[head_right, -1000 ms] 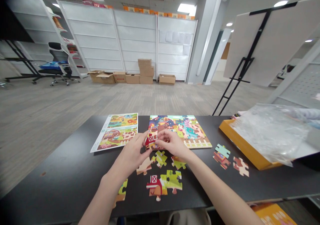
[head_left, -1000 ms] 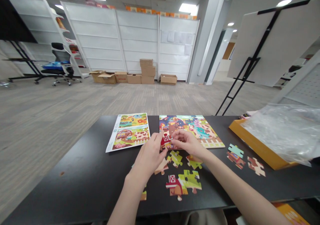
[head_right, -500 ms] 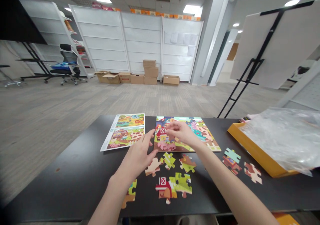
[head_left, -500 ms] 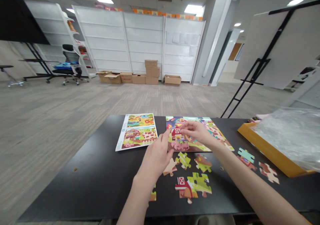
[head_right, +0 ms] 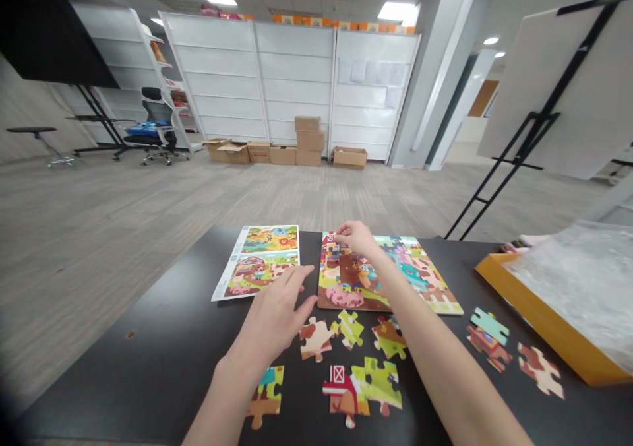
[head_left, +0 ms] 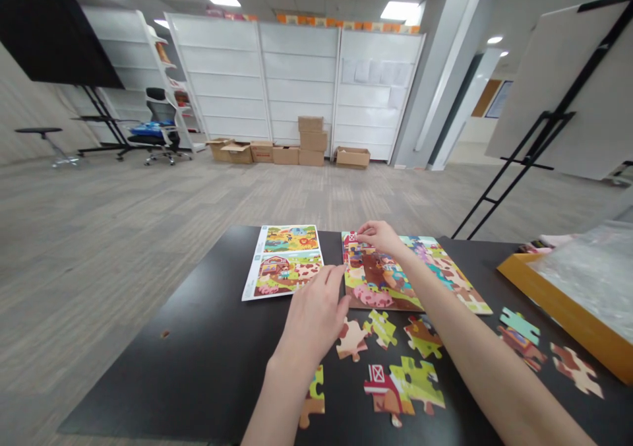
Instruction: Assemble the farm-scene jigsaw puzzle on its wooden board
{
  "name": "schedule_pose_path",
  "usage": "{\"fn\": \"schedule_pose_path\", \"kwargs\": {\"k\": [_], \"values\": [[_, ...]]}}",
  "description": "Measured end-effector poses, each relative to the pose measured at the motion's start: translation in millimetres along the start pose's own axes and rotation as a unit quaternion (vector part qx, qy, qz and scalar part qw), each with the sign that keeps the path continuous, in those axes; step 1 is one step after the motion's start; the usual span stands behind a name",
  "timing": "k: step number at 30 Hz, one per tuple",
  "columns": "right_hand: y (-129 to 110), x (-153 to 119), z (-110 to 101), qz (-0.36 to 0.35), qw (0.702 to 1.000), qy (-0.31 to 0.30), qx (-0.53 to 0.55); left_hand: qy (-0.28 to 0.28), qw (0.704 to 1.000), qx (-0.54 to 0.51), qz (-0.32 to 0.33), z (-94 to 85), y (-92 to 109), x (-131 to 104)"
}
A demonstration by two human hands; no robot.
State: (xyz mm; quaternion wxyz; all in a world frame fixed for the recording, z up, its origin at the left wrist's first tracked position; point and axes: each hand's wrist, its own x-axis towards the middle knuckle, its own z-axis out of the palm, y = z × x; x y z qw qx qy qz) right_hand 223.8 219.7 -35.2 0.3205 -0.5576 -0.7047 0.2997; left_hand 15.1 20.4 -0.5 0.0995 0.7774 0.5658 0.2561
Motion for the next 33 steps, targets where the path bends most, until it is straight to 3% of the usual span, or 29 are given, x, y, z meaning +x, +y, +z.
{"fn": "schedule_pose_path", "kwargs": {"k": [8, 21, 33], "values": [[11.3, 3.6, 5.6, -0.019, 0.998, 0.0, -0.064, 0.001, 1.0, -0.002, 0.005, -0.3, 1.6, -0.2], [8.7, -0.1, 7.1, -0.093, 0.97, 0.008, -0.224, -0.008, 1.0, 0.012, 0.022, 0.2, 4.3, -0.2], [3.3, -3.5, 9.6, -0.178, 0.95, -0.058, -0.249, -0.019, 0.999, 0.04, 0.018, -2.0, 3.2, -1.9]]}}
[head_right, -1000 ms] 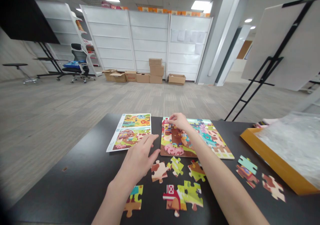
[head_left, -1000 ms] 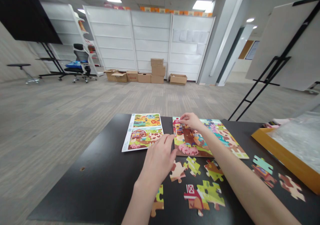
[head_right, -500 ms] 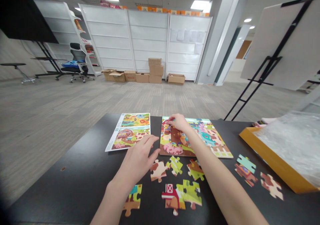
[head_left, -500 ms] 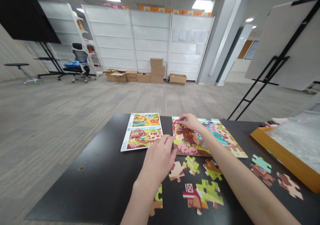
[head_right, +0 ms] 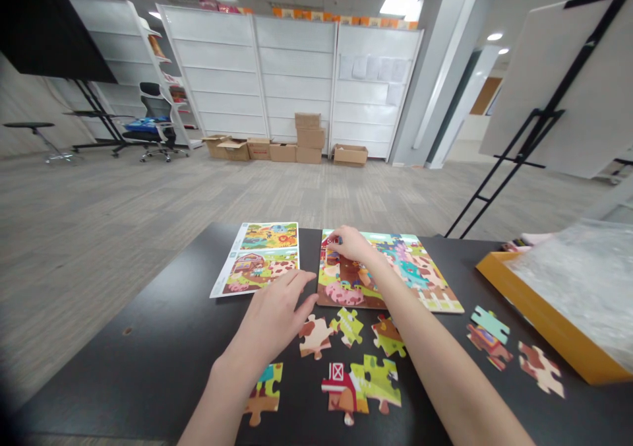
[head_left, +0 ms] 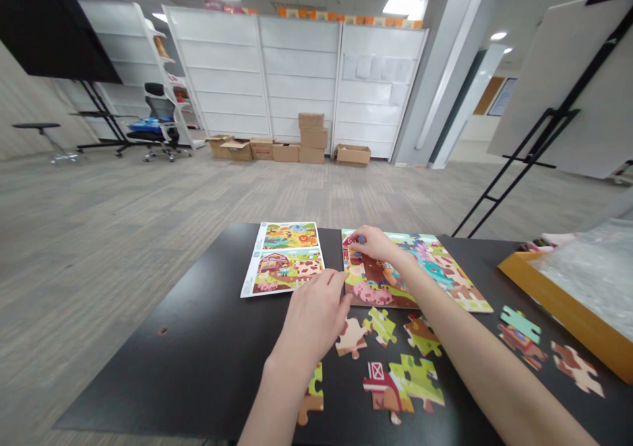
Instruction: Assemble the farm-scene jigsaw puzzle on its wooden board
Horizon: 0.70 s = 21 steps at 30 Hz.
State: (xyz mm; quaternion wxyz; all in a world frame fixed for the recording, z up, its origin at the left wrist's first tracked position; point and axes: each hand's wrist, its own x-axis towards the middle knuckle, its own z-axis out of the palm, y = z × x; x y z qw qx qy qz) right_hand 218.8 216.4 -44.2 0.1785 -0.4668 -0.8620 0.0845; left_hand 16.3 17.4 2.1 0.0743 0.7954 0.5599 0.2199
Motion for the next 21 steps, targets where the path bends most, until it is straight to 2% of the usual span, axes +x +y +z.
{"fn": "schedule_pose_path", "kwargs": {"k": [12, 16, 21], "values": [[-0.9, -3.7, -3.4, -0.047, 0.999, -0.005, 0.022, -0.014, 1.0, 0.007, 0.0, -3.2, 1.0, -1.1], [4.9, -4.2, -2.8, -0.078, 0.997, 0.009, 0.016, -0.014, 1.0, 0.01, 0.004, -2.6, -0.2, -0.8], [14.3, -3.8, 0.5, -0.093, 0.996, -0.003, 0.015, -0.024, 1.0, 0.015, 0.004, -2.2, -0.8, -1.3]]}}
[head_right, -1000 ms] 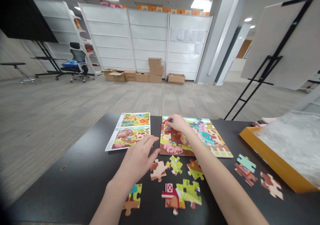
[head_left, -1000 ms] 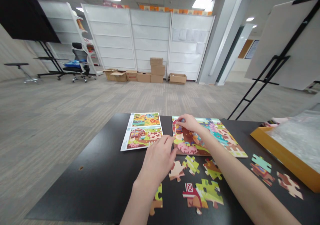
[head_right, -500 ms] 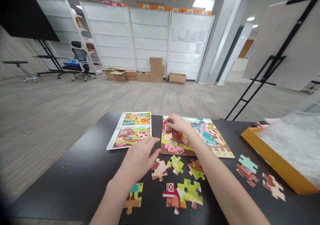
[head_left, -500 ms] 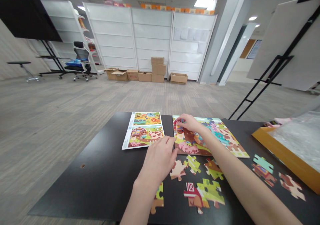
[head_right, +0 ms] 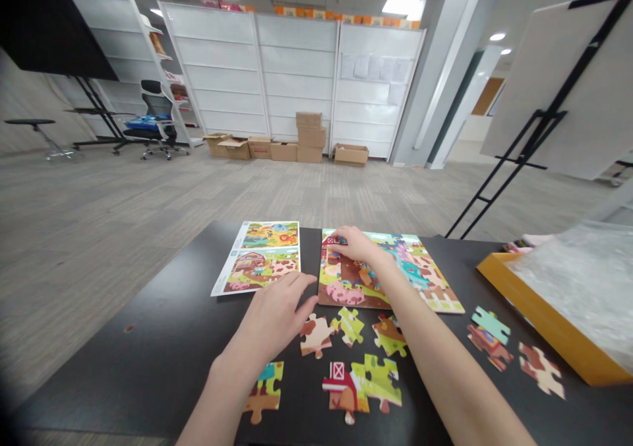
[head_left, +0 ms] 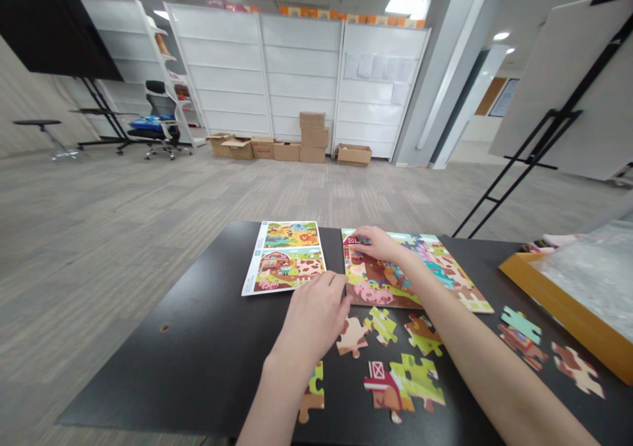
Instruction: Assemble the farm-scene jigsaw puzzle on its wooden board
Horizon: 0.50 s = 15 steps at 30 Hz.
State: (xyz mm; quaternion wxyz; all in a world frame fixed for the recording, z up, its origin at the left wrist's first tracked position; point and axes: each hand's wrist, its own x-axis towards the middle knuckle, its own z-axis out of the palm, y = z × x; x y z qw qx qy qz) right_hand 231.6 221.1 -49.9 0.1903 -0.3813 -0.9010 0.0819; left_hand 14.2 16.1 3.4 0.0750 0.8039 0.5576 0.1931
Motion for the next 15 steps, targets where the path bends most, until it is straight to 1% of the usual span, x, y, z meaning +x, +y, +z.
{"fn": "schedule_pose_path", "kwargs": {"k": [5, 10, 15], "values": [[3.6, -1.1, 4.5, 0.03, 0.999, 0.008, -0.03, -0.003, 1.0, 0.0, -0.003, -0.6, 0.3, 0.8], [2.5, -0.9, 5.5, 0.023, 0.998, 0.004, -0.053, -0.002, 1.0, -0.001, 0.0, 0.5, 0.2, 0.9], [1.1, -1.0, 4.3, 0.044, 0.997, 0.002, -0.067, -0.006, 1.0, 0.006, -0.004, 0.0, -0.9, -0.3]]}}
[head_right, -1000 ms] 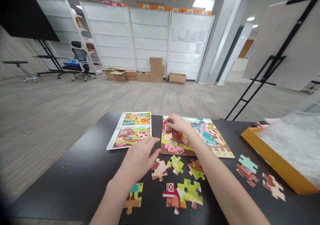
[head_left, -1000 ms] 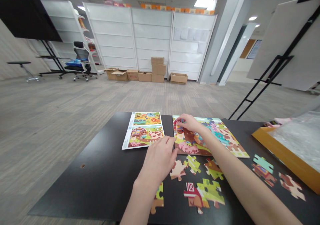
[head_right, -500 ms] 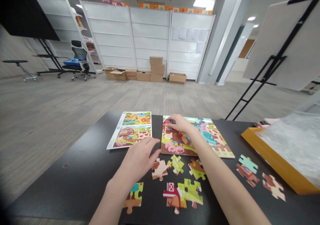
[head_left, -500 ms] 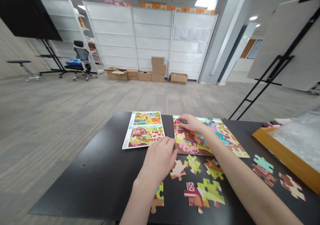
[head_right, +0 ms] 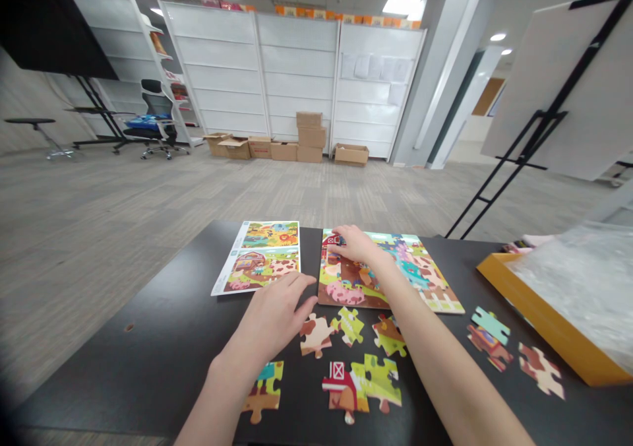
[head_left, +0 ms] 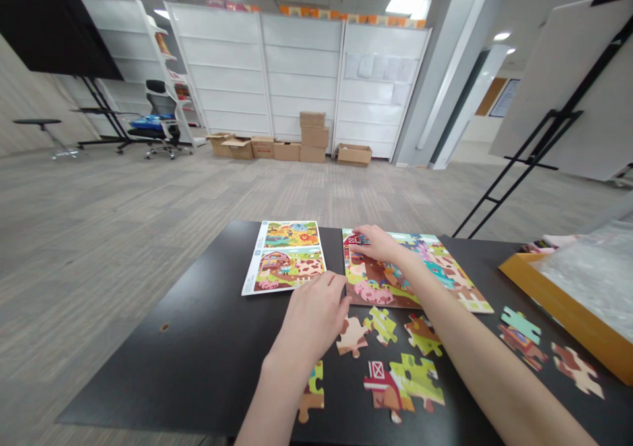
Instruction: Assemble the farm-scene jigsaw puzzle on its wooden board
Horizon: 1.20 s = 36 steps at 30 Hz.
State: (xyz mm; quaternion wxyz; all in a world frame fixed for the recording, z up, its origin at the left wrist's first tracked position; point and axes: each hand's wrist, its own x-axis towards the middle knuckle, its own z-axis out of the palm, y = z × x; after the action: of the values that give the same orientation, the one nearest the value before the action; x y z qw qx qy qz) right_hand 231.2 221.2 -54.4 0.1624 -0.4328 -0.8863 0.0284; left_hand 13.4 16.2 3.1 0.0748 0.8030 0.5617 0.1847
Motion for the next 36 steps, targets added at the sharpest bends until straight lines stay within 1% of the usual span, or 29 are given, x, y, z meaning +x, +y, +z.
{"fn": "schedule_pose_path", "kwargs": {"k": [3, 9, 12, 22, 28, 31, 36], "values": [[0.2, -0.2, 0.3, 0.007, 1.0, 0.001, 0.011, -0.004, 1.0, 0.005, -0.003, -0.8, -0.7, -0.8], [3.5, 0.5, -0.9, -0.045, 0.998, 0.002, 0.04, -0.003, 1.0, 0.007, 0.0, -0.6, -1.0, -1.3], [5.3, 0.6, -2.0, -0.054, 0.997, -0.005, 0.049, -0.003, 1.0, 0.005, 0.001, -1.0, -0.3, -0.3], [5.2, 0.8, -1.6, -0.035, 0.998, -0.023, 0.056, -0.01, 1.0, 0.003, 0.0, -2.0, 0.1, -0.3], [-0.8, 2.3, -3.5, -0.024, 0.999, -0.028, 0.026, -0.014, 1.0, 0.004, -0.002, -2.9, 1.1, 0.1], [-6.0, 2.0, -3.8, -0.014, 1.0, -0.024, 0.006, -0.015, 1.0, 0.002, -0.001, -3.3, 2.0, 0.6], [-10.4, 1.3, -0.9, -0.003, 1.0, -0.012, 0.015, -0.014, 1.0, -0.002, 0.003, -1.8, 2.4, 1.2]]}}
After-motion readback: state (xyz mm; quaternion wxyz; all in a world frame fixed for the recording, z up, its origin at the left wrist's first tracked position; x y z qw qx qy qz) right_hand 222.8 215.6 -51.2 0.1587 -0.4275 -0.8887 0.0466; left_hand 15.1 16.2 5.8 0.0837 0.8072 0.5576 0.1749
